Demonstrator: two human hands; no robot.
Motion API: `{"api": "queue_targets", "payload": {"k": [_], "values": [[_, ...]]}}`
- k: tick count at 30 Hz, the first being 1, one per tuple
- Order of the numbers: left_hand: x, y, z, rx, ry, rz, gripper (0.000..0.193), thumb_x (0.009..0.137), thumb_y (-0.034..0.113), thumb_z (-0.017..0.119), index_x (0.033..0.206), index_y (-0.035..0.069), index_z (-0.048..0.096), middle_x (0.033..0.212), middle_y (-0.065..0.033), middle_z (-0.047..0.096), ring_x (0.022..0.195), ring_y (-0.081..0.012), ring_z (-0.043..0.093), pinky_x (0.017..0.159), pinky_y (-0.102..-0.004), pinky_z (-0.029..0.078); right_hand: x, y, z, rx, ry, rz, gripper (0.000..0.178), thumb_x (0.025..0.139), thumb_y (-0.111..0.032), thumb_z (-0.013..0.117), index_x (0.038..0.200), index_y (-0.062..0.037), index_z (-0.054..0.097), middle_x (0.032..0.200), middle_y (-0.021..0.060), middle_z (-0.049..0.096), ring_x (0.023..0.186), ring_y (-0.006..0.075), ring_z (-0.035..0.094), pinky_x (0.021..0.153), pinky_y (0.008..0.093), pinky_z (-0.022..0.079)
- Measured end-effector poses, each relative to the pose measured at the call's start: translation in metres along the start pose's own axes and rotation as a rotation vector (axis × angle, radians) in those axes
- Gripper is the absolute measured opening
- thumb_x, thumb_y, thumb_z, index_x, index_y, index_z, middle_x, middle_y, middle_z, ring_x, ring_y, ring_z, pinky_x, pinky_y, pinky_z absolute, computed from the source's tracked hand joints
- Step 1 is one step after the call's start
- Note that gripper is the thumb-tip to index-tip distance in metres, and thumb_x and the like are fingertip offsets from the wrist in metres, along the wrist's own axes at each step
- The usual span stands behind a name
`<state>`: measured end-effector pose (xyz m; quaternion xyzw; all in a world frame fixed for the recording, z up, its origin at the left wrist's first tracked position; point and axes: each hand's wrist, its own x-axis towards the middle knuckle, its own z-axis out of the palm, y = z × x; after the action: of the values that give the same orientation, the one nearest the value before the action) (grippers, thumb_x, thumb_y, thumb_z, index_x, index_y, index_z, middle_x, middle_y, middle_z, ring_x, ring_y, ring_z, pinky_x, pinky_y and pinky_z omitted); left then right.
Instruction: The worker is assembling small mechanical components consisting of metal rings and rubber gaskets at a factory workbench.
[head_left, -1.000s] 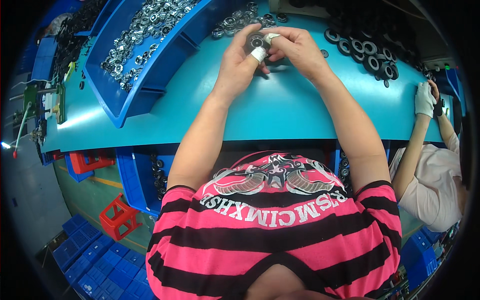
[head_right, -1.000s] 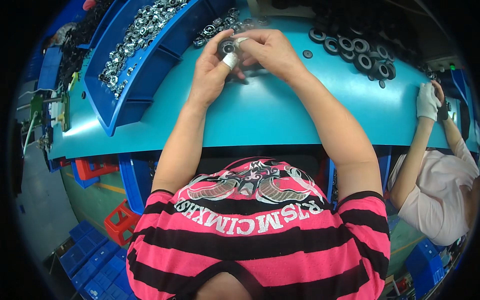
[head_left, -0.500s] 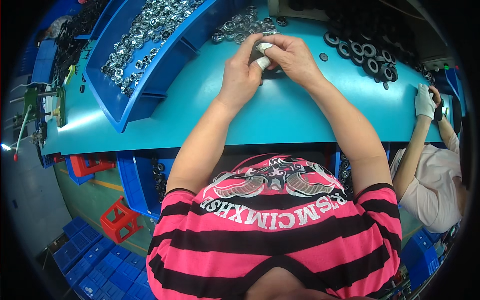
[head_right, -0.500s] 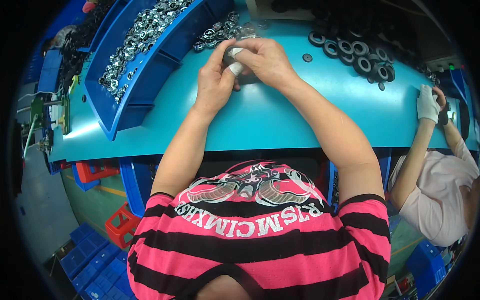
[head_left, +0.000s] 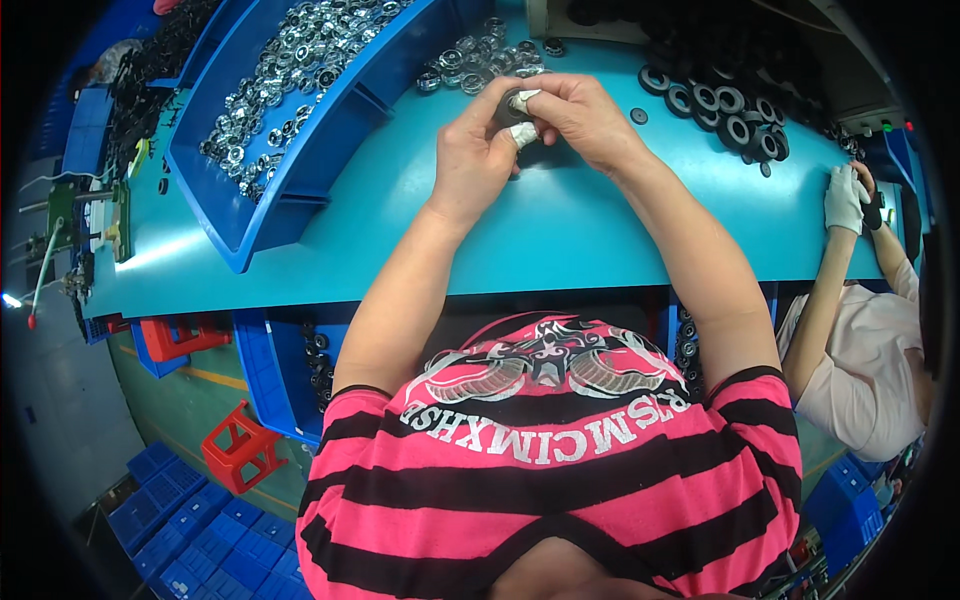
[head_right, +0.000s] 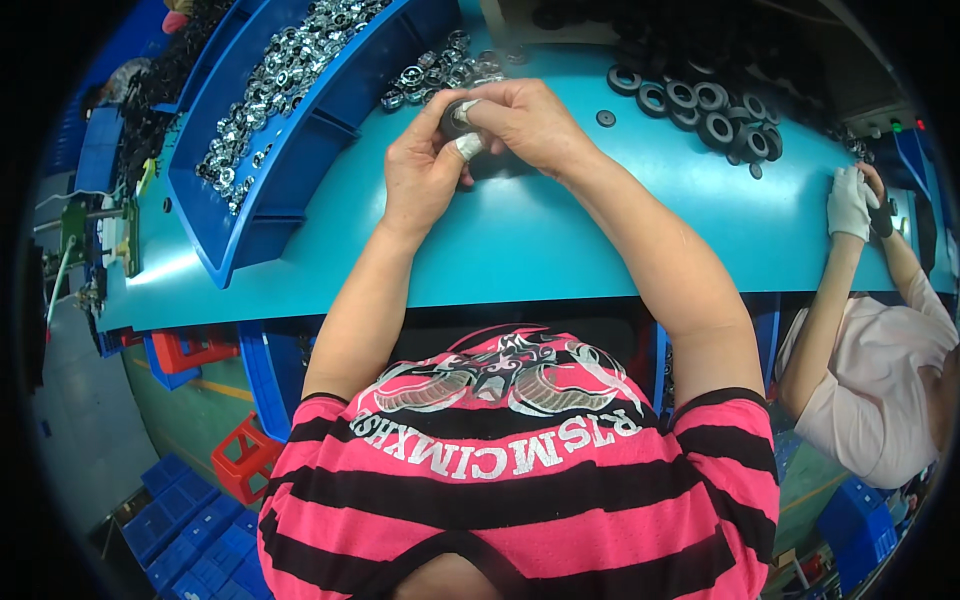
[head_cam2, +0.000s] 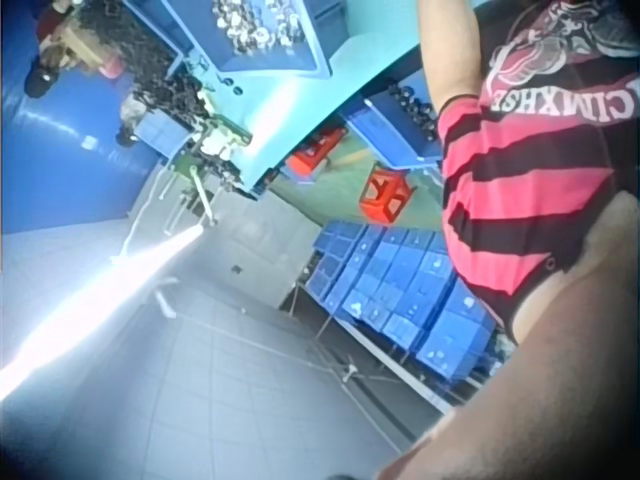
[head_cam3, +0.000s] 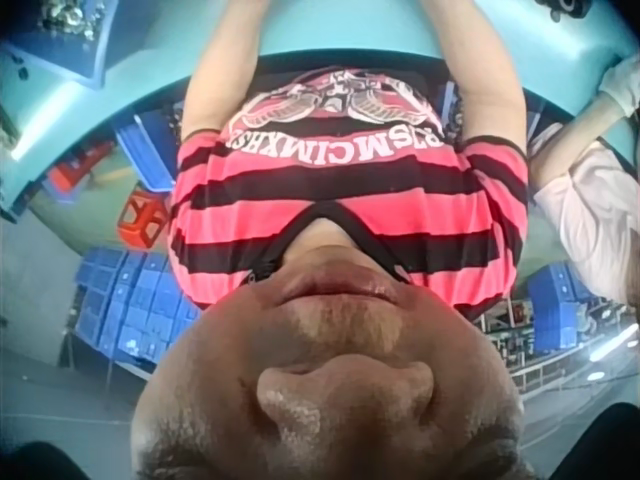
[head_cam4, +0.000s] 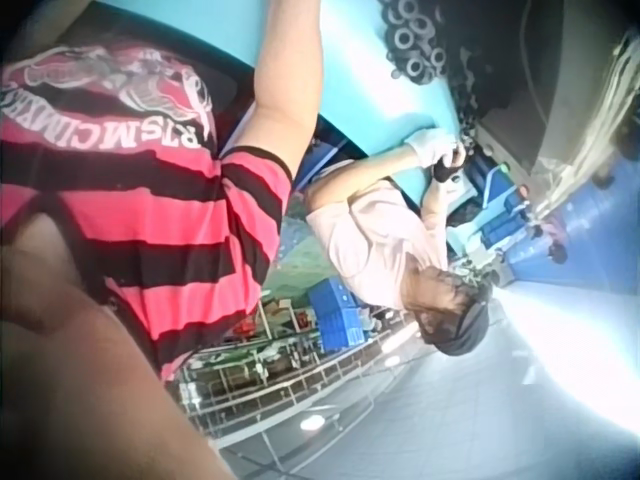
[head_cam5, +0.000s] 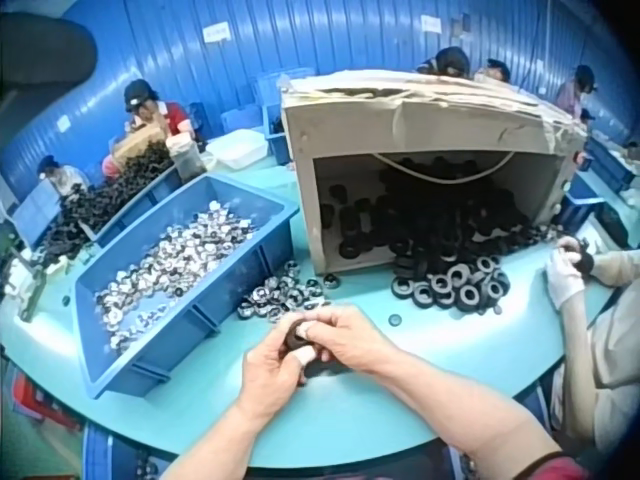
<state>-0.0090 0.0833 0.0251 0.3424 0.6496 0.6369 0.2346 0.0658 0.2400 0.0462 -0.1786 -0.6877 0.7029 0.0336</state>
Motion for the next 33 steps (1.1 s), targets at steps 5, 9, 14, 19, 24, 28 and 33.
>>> {"api": "queue_targets", "payload": {"k": [5, 9, 14, 19, 24, 28, 33], "values": [[0.006, 0.001, -0.001, -0.359, 0.015, -0.014, 0.05, 0.089, 0.001, 0.071, 0.137, 0.004, 0.056, 0.101, -0.0067, 0.068, 0.073, -0.011, 0.064, 0.053, -0.0241, 0.056, -0.003, -0.011, -0.004, 0.213, -0.06, -0.056, 0.043, 0.086, -0.016, 0.062, 0.126, -0.0018, 0.065, 0.096, 0.0022, 0.067, 0.074, 0.0072, 0.06, 0.065, 0.0226, 0.049], [0.006, -0.001, -0.001, -0.437, -0.011, -0.012, 0.049, 0.088, 0.002, 0.073, 0.134, 0.003, 0.057, 0.101, -0.0069, 0.068, 0.076, -0.0115, 0.065, 0.054, -0.0247, 0.057, -0.003, -0.011, -0.009, 0.18, -0.073, -0.045, 0.045, 0.084, -0.017, 0.063, 0.126, 0.0003, 0.065, 0.092, 0.0031, 0.066, 0.071, 0.0064, 0.057, 0.061, 0.0203, 0.047], [0.007, -0.005, -0.002, -0.34, -0.033, -0.013, 0.047, 0.087, 0.004, 0.075, 0.131, 0.004, 0.058, 0.102, -0.005, 0.068, 0.082, -0.0108, 0.065, 0.055, -0.0231, 0.055, 0.002, -0.004, -0.017, 0.17, -0.151, 0.012, 0.045, 0.086, -0.018, 0.06, 0.126, 0.0007, 0.065, 0.084, 0.0022, 0.065, 0.067, 0.0058, 0.056, 0.058, 0.0198, 0.046], [0.005, -0.005, -0.004, -0.287, 0.014, -0.009, 0.053, 0.085, 0.006, 0.078, 0.132, 0.005, 0.055, 0.104, -0.0044, 0.068, 0.086, -0.0109, 0.066, 0.057, -0.0222, 0.054, 0.0, -0.009, -0.011, 0.146, -0.11, -0.039, 0.043, 0.088, -0.017, 0.056, 0.126, 0.0001, 0.066, 0.083, 0.0022, 0.065, 0.068, 0.0059, 0.058, 0.059, 0.0198, 0.047], [0.004, -0.002, -0.005, -0.324, 0.006, -0.012, 0.056, 0.081, 0.005, 0.081, 0.13, 0.005, 0.055, 0.107, -0.0061, 0.068, 0.089, -0.0123, 0.067, 0.059, -0.023, 0.055, 0.0, -0.011, -0.021, 0.035, -0.064, -0.039, 0.039, 0.09, -0.017, 0.056, 0.125, -0.0028, 0.068, 0.09, 0.0053, 0.069, 0.07, 0.006, 0.059, 0.061, 0.0207, 0.049], [0.004, -0.006, -0.004, -0.32, 0.024, 0.013, 0.056, 0.079, 0.003, 0.083, 0.128, 0.004, 0.056, 0.111, -0.0088, 0.066, 0.091, -0.0138, 0.066, 0.062, -0.0244, 0.056, 0.0, -0.012, -0.022, 0.028, 0.053, -0.142, 0.032, 0.097, -0.014, 0.054, 0.123, -0.0027, 0.068, 0.092, 0.0014, 0.07, 0.069, 0.0039, 0.056, 0.06, 0.0185, 0.047], [-0.002, 0.001, -0.007, -0.335, 0.059, 0.083, 0.051, 0.08, 0.006, 0.079, 0.125, 0.002, 0.055, 0.111, -0.0108, 0.065, 0.092, -0.0162, 0.065, 0.067, -0.0267, 0.058, 0.01, -0.01, -0.069, -0.557, 0.431, -0.489, 0.029, 0.088, -0.023, 0.068, 0.115, -0.0139, 0.074, 0.096, 0.0051, 0.074, 0.071, 0.0151, 0.062, 0.063, 0.0287, 0.052]]}}
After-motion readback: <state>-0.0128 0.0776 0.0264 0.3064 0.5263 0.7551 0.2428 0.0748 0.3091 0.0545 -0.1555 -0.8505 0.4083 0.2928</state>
